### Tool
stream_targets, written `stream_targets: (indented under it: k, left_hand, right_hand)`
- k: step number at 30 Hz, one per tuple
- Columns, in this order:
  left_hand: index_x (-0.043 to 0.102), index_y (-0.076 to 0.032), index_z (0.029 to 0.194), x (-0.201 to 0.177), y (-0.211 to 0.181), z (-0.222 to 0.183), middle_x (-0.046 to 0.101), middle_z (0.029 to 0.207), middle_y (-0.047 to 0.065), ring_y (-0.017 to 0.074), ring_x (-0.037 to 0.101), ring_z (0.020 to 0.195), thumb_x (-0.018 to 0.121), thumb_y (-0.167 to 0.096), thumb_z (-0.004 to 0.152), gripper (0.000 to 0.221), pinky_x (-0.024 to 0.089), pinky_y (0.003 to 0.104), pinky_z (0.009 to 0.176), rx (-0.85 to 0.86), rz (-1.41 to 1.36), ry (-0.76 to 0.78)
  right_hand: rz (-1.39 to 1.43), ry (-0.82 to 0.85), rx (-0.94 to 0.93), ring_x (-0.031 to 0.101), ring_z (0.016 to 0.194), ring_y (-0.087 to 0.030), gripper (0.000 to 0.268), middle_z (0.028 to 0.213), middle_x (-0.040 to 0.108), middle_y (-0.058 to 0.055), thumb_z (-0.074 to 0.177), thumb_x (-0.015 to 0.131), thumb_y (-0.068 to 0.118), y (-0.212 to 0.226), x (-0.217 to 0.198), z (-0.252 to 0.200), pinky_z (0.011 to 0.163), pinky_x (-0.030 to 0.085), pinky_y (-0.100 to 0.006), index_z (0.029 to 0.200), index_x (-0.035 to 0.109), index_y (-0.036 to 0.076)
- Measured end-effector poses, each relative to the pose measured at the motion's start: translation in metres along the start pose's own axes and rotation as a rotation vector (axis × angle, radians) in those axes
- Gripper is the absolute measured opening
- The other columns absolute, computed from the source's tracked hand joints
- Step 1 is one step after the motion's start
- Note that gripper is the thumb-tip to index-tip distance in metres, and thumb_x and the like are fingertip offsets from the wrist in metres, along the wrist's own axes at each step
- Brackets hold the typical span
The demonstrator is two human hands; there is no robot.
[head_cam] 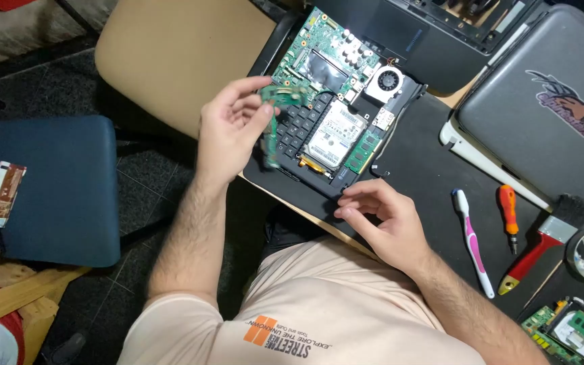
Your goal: Disassembling, cleaning, and reassembling various laptop components including the hard drive and motherboard.
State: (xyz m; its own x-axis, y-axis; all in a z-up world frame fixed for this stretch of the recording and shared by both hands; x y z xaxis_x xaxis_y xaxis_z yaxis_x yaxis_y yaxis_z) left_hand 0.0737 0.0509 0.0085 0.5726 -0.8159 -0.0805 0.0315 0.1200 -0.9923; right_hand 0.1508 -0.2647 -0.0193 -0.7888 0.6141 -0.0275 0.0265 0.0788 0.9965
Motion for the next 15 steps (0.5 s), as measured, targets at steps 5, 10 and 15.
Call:
stream_targets:
  k: [5,10,15]
  left_hand:
    - [0.072,-0.007,0.158,0.026,-0.025,0.030,0.087,0.107,0.001,0.0110,0.077,0.097,0.083,-0.003,0.117,0.043,0.066,0.029,0.087,0.020,0.307,0.065]
    - [0.085,-0.011,0.139,0.044,-0.017,0.043,0.086,0.115,0.003,0.0041,0.064,0.078,0.090,-0.005,0.109,0.032,0.062,0.021,0.075,0.065,0.438,0.056]
    - [0.086,-0.007,0.141,0.047,-0.029,0.039,0.079,0.122,0.004,0.0137,0.066,0.083,0.085,-0.002,0.114,0.027,0.067,0.036,0.086,0.242,0.646,0.019]
  right_hand:
    - [-0.101,0.007,0.101,0.094,0.092,-0.021,0.019,0.099,0.089,-0.011,0.111,0.083,0.009,0.003,0.000,0.003,0.093,0.075,-0.031,0.129,0.078,0.003]
    - [-0.116,0.024,0.103,0.094,0.085,-0.018,0.015,0.094,0.088,-0.009,0.110,0.084,0.009,-0.004,-0.004,0.001,0.085,0.075,-0.028,0.124,0.080,0.004]
    - [-0.159,0.082,0.079,0.094,0.085,-0.016,0.011,0.093,0.088,-0.006,0.111,0.083,0.012,0.001,-0.003,0.005,0.083,0.074,-0.027,0.120,0.081,0.006]
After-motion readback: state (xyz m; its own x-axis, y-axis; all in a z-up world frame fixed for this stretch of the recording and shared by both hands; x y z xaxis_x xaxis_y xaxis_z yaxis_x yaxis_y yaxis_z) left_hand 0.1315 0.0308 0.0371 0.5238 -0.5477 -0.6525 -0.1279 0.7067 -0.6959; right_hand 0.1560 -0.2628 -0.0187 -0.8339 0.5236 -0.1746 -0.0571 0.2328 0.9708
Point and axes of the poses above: each hand's wrist, its own z-axis towards the middle knuckle, its own x-axis out of the palm, y = z × x, the point moved 9 cm from there along z, towards the middle knuckle
